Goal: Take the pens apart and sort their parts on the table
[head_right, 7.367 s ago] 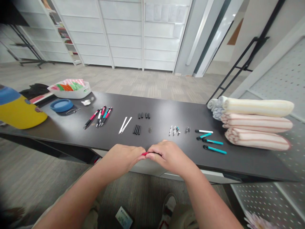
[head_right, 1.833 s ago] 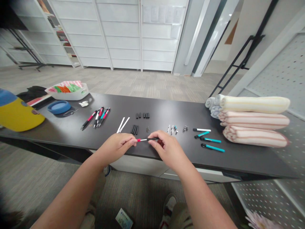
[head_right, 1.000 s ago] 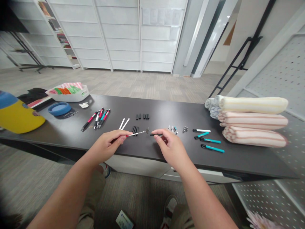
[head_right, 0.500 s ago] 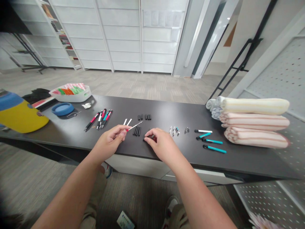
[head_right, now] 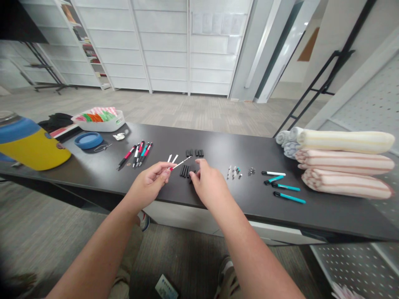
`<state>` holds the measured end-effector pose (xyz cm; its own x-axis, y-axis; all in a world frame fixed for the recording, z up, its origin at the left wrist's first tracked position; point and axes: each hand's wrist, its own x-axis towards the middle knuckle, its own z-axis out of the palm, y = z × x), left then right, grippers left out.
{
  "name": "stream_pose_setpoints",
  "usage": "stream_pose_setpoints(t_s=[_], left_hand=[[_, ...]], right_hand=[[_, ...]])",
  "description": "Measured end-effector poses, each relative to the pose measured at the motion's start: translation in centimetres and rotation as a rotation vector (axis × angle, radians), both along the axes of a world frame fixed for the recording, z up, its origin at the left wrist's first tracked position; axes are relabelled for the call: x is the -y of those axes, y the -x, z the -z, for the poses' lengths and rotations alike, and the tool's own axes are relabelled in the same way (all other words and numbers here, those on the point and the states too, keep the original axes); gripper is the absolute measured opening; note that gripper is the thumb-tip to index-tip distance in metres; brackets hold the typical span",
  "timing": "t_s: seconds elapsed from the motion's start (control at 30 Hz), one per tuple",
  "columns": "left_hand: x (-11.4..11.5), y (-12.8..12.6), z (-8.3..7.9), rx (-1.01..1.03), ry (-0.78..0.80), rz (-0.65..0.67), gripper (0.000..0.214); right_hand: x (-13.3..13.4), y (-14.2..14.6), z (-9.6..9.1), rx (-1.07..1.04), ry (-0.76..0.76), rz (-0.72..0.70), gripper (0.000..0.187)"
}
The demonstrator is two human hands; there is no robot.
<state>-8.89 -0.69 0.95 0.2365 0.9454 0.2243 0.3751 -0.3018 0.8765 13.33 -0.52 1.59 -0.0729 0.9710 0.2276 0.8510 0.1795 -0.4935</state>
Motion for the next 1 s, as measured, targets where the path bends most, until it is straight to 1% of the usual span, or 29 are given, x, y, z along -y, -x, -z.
stream_pose_setpoints(t_s=[0.07,0.17,0.33,0.5,0.63,0.77,0.9,1.0], left_hand=[[0.0,0.0,0.0,0.003,-0.005,-0.003,0.033],[0.0,0.0,0.1,0.011,0.0,-0.005,0.033],[-0.1,0.0,0.1,0.025,0.003,0.008,0.032],[-0.1,0.0,0.2,0.014,0.003,0.0,0.033],[-0.1,0.0,0.3,0.01,0.006,-0.005,0.033],[0.0,0.0,0.1,-0.017,0.003,-0.014,0.033],[0.0,0.0,0.0,-0.032,-0.02,-0.011,0.034],[0.0,0.1,0.0,-0.04,-0.026,-0.009,0.034]], right_hand=[[0.4,0.0,0.2,0.012,-0.033,-0.006,0.028],[1.3,0.0,0.8,0.048,-0.106,-0.087,0.003],[2.7,0.3,2.1,0.116,-0.243,-0.191,0.005],[2.8,0.5,2.5,0.14,-0.308,-0.255,0.017],[2.5,0.5,2.4,0.139,-0.3,-0.238,0.021],[2.2,0.6,2.2,0.141,-0.237,-0.191,0.024],[2.0,0.8,2.0,0.132,-0.207,-0.192,0.023],[2.0,0.6,1.6,0.064,-0.211,-0.194,0.021]])
